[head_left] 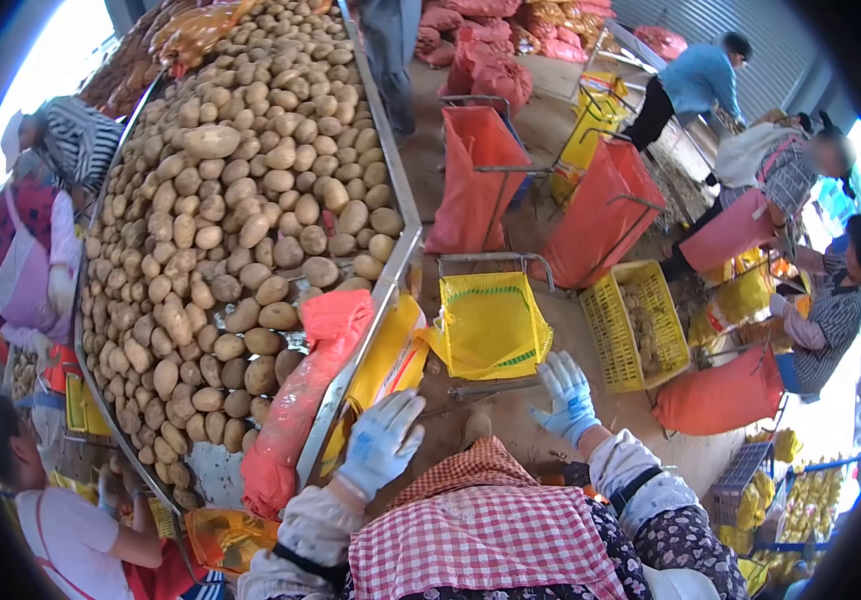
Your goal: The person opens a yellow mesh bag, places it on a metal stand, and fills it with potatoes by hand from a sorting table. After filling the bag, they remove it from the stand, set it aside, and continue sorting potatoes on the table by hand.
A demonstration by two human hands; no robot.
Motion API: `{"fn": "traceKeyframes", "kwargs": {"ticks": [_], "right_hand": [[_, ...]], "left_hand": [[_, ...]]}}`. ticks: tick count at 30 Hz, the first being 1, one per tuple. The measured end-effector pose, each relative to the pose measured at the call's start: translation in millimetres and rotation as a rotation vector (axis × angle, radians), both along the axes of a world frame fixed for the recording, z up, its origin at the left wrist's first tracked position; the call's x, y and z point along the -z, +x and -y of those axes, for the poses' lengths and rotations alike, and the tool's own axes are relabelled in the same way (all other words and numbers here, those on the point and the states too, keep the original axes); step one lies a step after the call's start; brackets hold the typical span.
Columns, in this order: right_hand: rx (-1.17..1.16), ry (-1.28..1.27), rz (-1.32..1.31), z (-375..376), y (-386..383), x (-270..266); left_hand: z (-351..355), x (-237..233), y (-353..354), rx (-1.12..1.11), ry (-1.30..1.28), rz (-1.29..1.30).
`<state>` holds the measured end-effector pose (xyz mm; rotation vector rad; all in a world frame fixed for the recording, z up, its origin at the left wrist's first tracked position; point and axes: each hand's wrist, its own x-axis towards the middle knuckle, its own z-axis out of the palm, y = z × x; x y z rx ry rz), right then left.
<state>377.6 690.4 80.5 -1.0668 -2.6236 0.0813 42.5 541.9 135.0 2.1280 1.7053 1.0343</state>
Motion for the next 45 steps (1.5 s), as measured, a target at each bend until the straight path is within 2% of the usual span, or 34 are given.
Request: {"fn": "traceKeyframes", "kwargs": {"ticks": [1, 3, 4, 5, 6, 7, 10, 13, 15, 19, 21, 23, 25, 27, 29, 31, 33, 37, 38, 40, 43, 44, 45], "right_hand": [[-0.018, 0.010, -0.002, 0, -14, -10], [-0.089, -0.203, 0.341, 6, -53, -30], [-0.113, -0.105, 0.355, 2, -68, -24], [-0.141, -0.085, 0.353, -6, -81, -22], [-0.039, -0.308, 0.443, -14, -96, -20], [0.052, -0.527, 0.539, -21, -113, -18], [-0.035, -0.400, 0.623, -23, -126, -19], [-0.092, -0.274, 0.604, -31, -113, 5], [-0.074, -0.352, 0.721, -23, -131, -26], [-0.308, -0.223, 0.884, -22, -175, -94], [-0.307, -0.534, 0.571, -19, -208, -131], [-0.644, -0.443, 0.103, -31, -231, -133], [-0.842, -0.146, -0.093, -26, -271, -145], [-0.947, -0.108, -0.133, -19, -314, -139], [-0.981, -0.060, -0.055, 3, -352, -128], [-1.012, 0.002, 0.024, 12, -367, -108], [-0.971, -0.033, 0.285, 16, -373, -86], [-0.965, -0.173, 0.264, 8, -363, -76], [-0.972, -0.139, 0.247, 8, -364, -74], [-0.974, -0.106, 0.207, 9, -365, -73], [-0.996, -0.072, 0.156, 10, -368, -73], [-1.004, -0.097, 0.151, 9, -367, -72], [-1.010, -0.121, 0.147, 10, -369, -74]], "left_hand": [[14, -14, -16, -0.025, 0.068, -0.054], [48, -31, -44, -0.291, 0.070, -0.219], [58, -32, -59, -0.317, 0.080, -0.221], [69, -33, -73, -0.561, 0.055, -0.287], [82, -34, -81, -0.817, 0.018, -0.351], [92, -30, -87, -0.874, 0.016, -0.356], [112, 5, -104, -1.138, -0.200, -0.397], [110, 15, -110, -1.115, -0.181, -0.286], [112, 19, -113, -1.173, -0.183, -0.237], [111, 27, -116, -1.142, -0.188, -0.221], [111, 27, -116, -1.108, -0.202, -0.221], [110, 22, -111, -1.137, -0.210, -0.226], [115, 12, -101, -1.157, -0.174, -0.285], [131, -10, -84, -1.176, -0.175, -0.298], [149, -26, -70, -1.403, -0.234, -0.196], [175, -14, -69, -1.489, -0.234, -0.161], [206, -6, -76, -1.632, -0.087, -0.160], [237, 8, -120, -1.692, -0.062, -0.045], [234, 8, -137, -1.681, -0.049, -0.047], [214, -2, -174, -1.554, -0.016, -0.179], [187, -4, -229, -1.600, -0.111, -0.297], [185, 3, -237, -1.600, -0.104, -0.291], [183, 7, -245, -1.571, -0.213, -0.240]]}}
